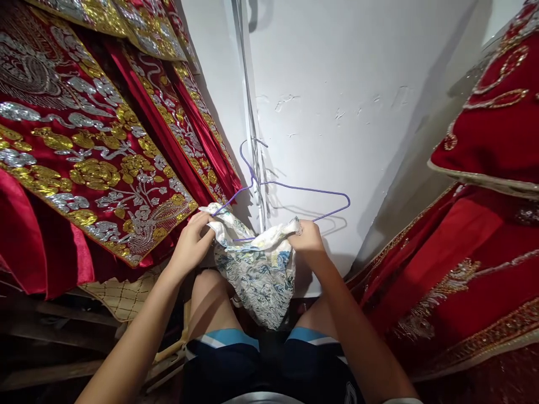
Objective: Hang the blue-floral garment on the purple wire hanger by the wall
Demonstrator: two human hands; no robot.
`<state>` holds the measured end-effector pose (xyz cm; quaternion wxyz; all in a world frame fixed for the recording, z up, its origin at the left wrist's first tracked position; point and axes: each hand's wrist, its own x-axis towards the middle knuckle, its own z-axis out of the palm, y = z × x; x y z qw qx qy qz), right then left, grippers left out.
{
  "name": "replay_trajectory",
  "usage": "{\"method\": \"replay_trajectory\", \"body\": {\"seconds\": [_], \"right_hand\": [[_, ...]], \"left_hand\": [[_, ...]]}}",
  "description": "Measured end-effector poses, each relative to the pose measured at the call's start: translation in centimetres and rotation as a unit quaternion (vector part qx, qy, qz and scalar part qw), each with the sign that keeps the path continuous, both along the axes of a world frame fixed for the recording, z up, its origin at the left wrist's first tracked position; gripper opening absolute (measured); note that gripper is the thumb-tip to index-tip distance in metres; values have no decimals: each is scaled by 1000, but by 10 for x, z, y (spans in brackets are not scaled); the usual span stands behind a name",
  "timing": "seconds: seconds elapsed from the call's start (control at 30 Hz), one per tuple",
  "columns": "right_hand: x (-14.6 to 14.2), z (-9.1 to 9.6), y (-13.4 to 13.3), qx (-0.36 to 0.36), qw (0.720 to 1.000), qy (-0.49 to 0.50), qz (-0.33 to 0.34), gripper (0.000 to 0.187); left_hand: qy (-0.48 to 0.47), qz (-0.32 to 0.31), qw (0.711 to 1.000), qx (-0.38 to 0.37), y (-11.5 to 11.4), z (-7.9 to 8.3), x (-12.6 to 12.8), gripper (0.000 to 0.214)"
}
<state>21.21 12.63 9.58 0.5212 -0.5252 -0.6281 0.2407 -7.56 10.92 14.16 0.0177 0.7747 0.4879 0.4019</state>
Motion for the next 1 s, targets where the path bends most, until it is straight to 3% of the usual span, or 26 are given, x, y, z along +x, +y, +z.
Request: {"method": "replay_trajectory", "body": {"seconds": [0.17,0.2,0.27,0.37,0.47,0.57,0.7,0.83,0.9,1.0], "right_hand": [[-5,-8,-4,15,998,29,46,2],[-5,-8,-5,17,998,33,53,9],[-1,-8,-6,32,997,55,43,46],[15,-4,-4,77,991,107,-25,103],[39,5,4,83,990,96,-66,117],[61,20,12,36,999,11,-30,104],[73,43,7,37,994,-88,-45,66],[77,68,-11,11,994,-81,-71,23],[82,77,-17,-26,999,-31,-29,24],[84,78,-16,-113,985,84,102,34]], "left_hand": [[-80,0,995,64,10,1,17,13],[-80,7,994,80,11,0,16,13],[-73,14,991,107,12,-2,14,14],[-70,11,988,135,12,-3,8,13],[-65,3,987,150,13,-2,7,12],[-54,12,988,145,13,-3,8,11],[-53,58,984,158,12,-4,7,7],[-88,122,975,163,15,1,-1,24],[-107,125,975,153,19,5,-5,29],[-127,78,982,118,25,9,-6,24]]}}
